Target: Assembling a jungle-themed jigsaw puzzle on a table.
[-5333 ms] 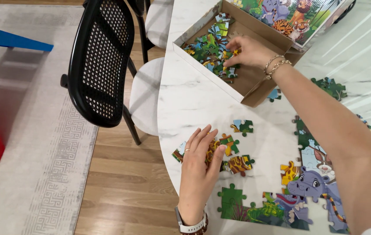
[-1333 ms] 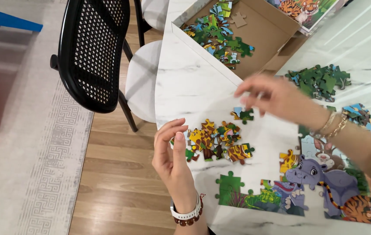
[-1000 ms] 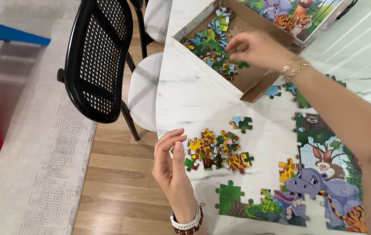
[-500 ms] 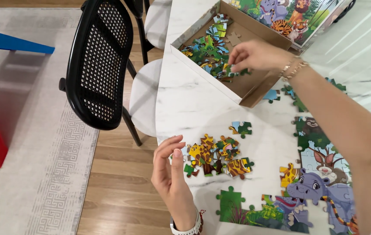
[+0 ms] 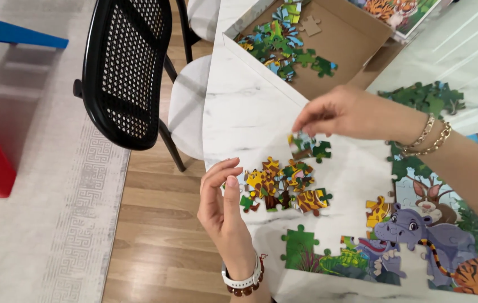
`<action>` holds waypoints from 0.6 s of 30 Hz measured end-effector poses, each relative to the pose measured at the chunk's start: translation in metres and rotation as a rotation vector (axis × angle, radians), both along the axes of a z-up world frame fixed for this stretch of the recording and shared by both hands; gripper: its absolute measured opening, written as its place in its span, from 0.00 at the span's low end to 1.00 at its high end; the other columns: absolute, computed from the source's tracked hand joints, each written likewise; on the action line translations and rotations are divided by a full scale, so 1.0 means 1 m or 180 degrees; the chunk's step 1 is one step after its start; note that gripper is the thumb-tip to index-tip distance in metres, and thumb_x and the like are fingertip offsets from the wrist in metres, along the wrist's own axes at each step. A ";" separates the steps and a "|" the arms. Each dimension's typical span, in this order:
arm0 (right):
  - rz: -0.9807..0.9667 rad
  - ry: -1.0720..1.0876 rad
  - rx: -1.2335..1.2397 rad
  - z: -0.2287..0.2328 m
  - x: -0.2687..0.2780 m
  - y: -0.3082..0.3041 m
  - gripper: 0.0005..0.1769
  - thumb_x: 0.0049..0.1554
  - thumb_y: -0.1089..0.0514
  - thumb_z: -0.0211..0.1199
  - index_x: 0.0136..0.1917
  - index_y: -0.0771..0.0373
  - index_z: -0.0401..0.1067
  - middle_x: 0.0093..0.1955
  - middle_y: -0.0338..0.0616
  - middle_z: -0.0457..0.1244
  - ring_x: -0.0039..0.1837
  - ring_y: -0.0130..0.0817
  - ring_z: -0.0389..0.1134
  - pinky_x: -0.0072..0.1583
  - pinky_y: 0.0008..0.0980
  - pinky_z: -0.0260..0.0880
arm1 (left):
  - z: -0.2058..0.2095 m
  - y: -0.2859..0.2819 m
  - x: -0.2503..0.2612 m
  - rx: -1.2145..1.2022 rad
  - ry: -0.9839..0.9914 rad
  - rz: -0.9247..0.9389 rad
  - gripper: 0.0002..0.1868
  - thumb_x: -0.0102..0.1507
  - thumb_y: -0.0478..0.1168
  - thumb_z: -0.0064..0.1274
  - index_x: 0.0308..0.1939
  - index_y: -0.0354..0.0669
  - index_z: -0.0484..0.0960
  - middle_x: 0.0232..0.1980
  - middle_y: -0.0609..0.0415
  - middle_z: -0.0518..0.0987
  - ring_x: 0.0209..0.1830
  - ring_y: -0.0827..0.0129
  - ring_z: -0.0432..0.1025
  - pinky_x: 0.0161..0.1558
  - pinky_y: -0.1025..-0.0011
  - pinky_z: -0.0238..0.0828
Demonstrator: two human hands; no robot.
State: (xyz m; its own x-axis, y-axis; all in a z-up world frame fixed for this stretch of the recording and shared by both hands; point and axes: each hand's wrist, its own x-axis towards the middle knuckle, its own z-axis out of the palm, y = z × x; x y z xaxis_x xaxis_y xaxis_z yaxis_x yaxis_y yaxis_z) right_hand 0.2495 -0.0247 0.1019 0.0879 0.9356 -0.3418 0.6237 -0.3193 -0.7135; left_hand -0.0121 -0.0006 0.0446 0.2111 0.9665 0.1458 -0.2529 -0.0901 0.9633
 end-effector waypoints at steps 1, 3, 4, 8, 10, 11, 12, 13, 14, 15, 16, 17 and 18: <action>-0.0004 0.0023 -0.0003 -0.007 0.000 0.001 0.13 0.57 0.57 0.63 0.54 0.57 0.81 0.43 0.34 0.74 0.44 0.22 0.72 0.48 0.27 0.74 | 0.000 0.000 0.000 -0.0003 0.0023 -0.0004 0.08 0.71 0.36 0.49 0.44 0.34 0.81 0.57 0.46 0.80 0.61 0.64 0.73 0.68 0.63 0.66; 0.0441 0.0002 -0.0199 -0.020 0.000 0.002 0.12 0.55 0.56 0.64 0.52 0.58 0.81 0.43 0.34 0.76 0.45 0.23 0.75 0.50 0.27 0.74 | 0.001 0.000 0.000 -0.0009 0.0018 -0.0022 0.08 0.71 0.36 0.48 0.45 0.34 0.81 0.57 0.45 0.80 0.61 0.64 0.73 0.68 0.63 0.65; 0.0432 0.0016 -0.0201 -0.023 -0.002 0.003 0.12 0.55 0.56 0.64 0.52 0.58 0.81 0.43 0.34 0.76 0.45 0.23 0.75 0.50 0.27 0.74 | 0.000 0.000 0.000 -0.0012 0.0031 -0.0031 0.08 0.71 0.36 0.48 0.45 0.34 0.81 0.57 0.45 0.80 0.61 0.64 0.73 0.68 0.63 0.65; 0.1022 -0.0001 -0.0317 -0.030 -0.013 0.007 0.09 0.54 0.55 0.66 0.47 0.58 0.82 0.43 0.34 0.75 0.46 0.24 0.75 0.49 0.29 0.73 | 0.000 -0.001 0.000 -0.0010 -0.0008 0.0004 0.08 0.71 0.36 0.49 0.44 0.34 0.81 0.57 0.45 0.80 0.61 0.63 0.73 0.69 0.63 0.65; 0.1207 -0.0048 -0.0264 -0.030 -0.014 0.013 0.09 0.53 0.55 0.67 0.46 0.57 0.82 0.44 0.34 0.74 0.46 0.24 0.74 0.49 0.29 0.73 | 0.000 0.000 0.000 -0.0049 -0.0037 0.0025 0.08 0.71 0.36 0.49 0.44 0.34 0.81 0.57 0.45 0.80 0.61 0.63 0.73 0.69 0.63 0.65; 0.1151 -0.0233 0.0023 -0.029 -0.013 0.017 0.09 0.54 0.54 0.68 0.46 0.57 0.81 0.44 0.35 0.72 0.46 0.26 0.72 0.48 0.30 0.72 | 0.000 0.000 0.000 -0.0022 -0.0039 0.0020 0.08 0.71 0.36 0.49 0.45 0.34 0.81 0.57 0.45 0.80 0.61 0.63 0.72 0.69 0.63 0.65; 0.1094 -0.0416 0.0309 -0.028 -0.011 0.021 0.08 0.54 0.53 0.69 0.46 0.58 0.81 0.44 0.36 0.70 0.45 0.29 0.69 0.47 0.30 0.71 | 0.000 0.001 -0.001 0.0005 -0.0041 0.0015 0.09 0.71 0.36 0.49 0.45 0.34 0.81 0.57 0.45 0.80 0.62 0.63 0.72 0.69 0.63 0.64; 0.1103 -0.0422 0.0311 -0.033 0.005 0.029 0.08 0.54 0.53 0.69 0.46 0.58 0.81 0.44 0.36 0.70 0.45 0.29 0.69 0.47 0.30 0.71 | 0.000 0.001 -0.001 0.0008 -0.0047 0.0024 0.09 0.71 0.36 0.49 0.45 0.34 0.81 0.57 0.45 0.80 0.62 0.63 0.72 0.69 0.63 0.64; 0.0796 -0.0837 0.1061 -0.038 0.021 0.036 0.08 0.58 0.54 0.68 0.48 0.59 0.80 0.45 0.39 0.69 0.48 0.30 0.68 0.49 0.31 0.69 | 0.000 0.001 -0.001 0.0004 -0.0033 0.0006 0.09 0.71 0.36 0.49 0.45 0.34 0.81 0.57 0.45 0.80 0.61 0.63 0.72 0.69 0.63 0.65; 0.0470 -0.1251 0.1817 -0.042 0.037 0.043 0.09 0.61 0.55 0.68 0.51 0.60 0.80 0.46 0.42 0.67 0.50 0.31 0.66 0.51 0.32 0.67 | 0.000 0.001 -0.001 0.0009 -0.0022 -0.0020 0.09 0.71 0.37 0.49 0.45 0.34 0.81 0.57 0.45 0.80 0.61 0.63 0.72 0.68 0.63 0.66; 0.0470 -0.1262 0.1827 -0.043 0.043 0.054 0.09 0.61 0.55 0.68 0.51 0.60 0.80 0.46 0.42 0.67 0.50 0.31 0.66 0.51 0.32 0.67 | 0.001 0.000 -0.001 0.0019 -0.0032 -0.0022 0.09 0.71 0.37 0.49 0.45 0.34 0.81 0.57 0.45 0.80 0.61 0.63 0.72 0.68 0.63 0.66; -0.0146 -0.0880 0.1579 -0.043 0.050 0.064 0.10 0.62 0.53 0.66 0.53 0.59 0.78 0.46 0.40 0.67 0.49 0.32 0.66 0.50 0.32 0.66 | 0.002 0.000 -0.001 0.0001 -0.0012 -0.0023 0.09 0.71 0.37 0.49 0.45 0.34 0.81 0.57 0.45 0.80 0.61 0.64 0.72 0.68 0.63 0.66; -0.0750 -0.0489 0.1319 -0.043 0.057 0.074 0.11 0.64 0.52 0.65 0.55 0.58 0.77 0.45 0.39 0.67 0.48 0.32 0.65 0.49 0.32 0.65 | 0.003 0.000 -0.001 -0.0017 0.0007 -0.0024 0.09 0.71 0.37 0.48 0.45 0.34 0.81 0.57 0.45 0.80 0.61 0.64 0.73 0.67 0.63 0.66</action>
